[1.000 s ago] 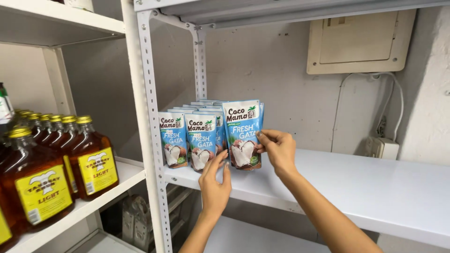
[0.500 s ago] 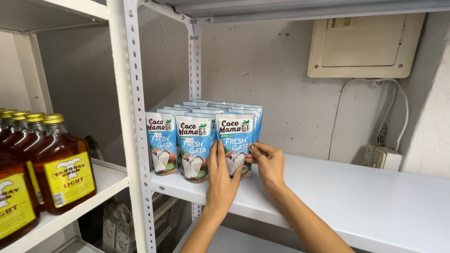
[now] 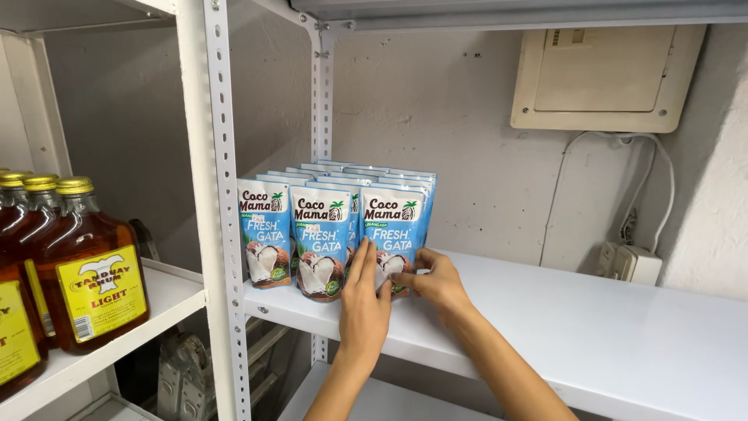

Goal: The person repeatedly picks up packets of Coco Mama Fresh Gata from a white basket on the floor, wipes them with a cloth, and places them in a row on a white metal shelf. The person also handles a barcode scanner during the process.

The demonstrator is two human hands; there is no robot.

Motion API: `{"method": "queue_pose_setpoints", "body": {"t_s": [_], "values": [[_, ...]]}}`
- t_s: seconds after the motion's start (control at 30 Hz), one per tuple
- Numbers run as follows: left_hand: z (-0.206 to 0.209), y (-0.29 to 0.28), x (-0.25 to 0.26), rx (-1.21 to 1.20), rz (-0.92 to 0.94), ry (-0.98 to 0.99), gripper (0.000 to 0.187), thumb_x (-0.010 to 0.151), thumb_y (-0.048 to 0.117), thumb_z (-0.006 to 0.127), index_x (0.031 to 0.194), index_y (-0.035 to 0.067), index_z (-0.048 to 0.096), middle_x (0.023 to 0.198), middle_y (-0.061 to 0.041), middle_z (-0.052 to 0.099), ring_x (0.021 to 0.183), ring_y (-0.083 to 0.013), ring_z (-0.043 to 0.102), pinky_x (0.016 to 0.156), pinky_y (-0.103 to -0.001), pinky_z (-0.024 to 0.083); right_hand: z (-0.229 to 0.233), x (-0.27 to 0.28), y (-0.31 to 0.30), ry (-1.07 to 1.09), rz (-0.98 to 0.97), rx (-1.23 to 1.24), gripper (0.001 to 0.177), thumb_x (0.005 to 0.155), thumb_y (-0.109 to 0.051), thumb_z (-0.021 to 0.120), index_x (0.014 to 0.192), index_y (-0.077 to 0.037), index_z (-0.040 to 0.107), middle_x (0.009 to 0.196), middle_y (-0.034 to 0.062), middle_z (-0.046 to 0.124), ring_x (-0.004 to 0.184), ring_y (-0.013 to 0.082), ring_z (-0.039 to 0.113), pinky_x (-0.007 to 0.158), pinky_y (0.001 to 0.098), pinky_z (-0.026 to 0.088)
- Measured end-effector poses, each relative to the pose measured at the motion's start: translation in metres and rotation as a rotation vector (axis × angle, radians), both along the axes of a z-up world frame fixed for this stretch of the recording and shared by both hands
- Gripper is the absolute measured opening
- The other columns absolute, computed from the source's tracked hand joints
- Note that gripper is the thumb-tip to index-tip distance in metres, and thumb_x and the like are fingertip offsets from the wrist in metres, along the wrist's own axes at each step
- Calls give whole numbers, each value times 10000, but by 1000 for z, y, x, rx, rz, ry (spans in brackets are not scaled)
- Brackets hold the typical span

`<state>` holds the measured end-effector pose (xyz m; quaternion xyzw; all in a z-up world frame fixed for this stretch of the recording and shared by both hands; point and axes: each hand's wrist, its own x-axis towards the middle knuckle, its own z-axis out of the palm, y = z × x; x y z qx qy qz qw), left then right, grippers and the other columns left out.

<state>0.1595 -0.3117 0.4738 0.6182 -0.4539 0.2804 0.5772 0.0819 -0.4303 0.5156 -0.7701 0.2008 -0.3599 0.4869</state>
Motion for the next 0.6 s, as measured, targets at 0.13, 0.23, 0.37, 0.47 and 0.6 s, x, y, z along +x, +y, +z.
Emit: {"method": "queue_pose_setpoints", "body": {"t_s": [0.13, 0.23, 0.37, 0.47, 0.6], "values": [[-3, -2, 3, 0, -14, 43, 681, 800, -57, 720, 1438, -56, 481, 1567, -175, 444, 1386, -393, 486, 1076, -412, 471, -2, -2, 2, -12, 84, 73, 267, 797, -58, 796, 1033, 20, 700, 932, 117, 725, 758, 192, 745, 673, 310, 632], [-3, -2, 3, -12, -26, 27, 680, 795, -59, 726, 1430, -57, 484, 1558, -190, 449, 1371, -407, 494, 1063, -417, 481, -3, -1, 0, -45, 94, 75, 229, 820, -44, 769, 1024, 35, 700, 931, 122, 731, 760, 198, 758, 671, 300, 647], [-4, 1, 1, -19, -28, 0, 693, 777, -63, 744, 1433, 29, 541, 1542, -208, 460, 1360, -436, 498, 1056, -434, 486, -9, 1, -4, -90, 97, -4, 186, 810, -7, 781, 966, 68, 714, 919, 138, 748, 759, 191, 750, 650, 293, 647], [-5, 2, 2, -24, -42, -7, 682, 778, -72, 744, 1420, 60, 557, 1553, -210, 460, 1357, -446, 501, 1051, -444, 489, -9, 2, -4, -78, 59, -4, 174, 805, -10, 782, 944, 59, 702, 909, 133, 763, 743, 186, 755, 634, 297, 636], [-7, 1, 5, 2, -52, 1, 716, 766, -88, 737, 1439, 43, 532, 1558, -219, 438, 1366, -451, 487, 1054, -453, 482, -7, 3, -5, -31, 11, -27, 177, 816, -31, 792, 940, 52, 697, 906, 130, 765, 714, 193, 751, 622, 293, 605]]}}
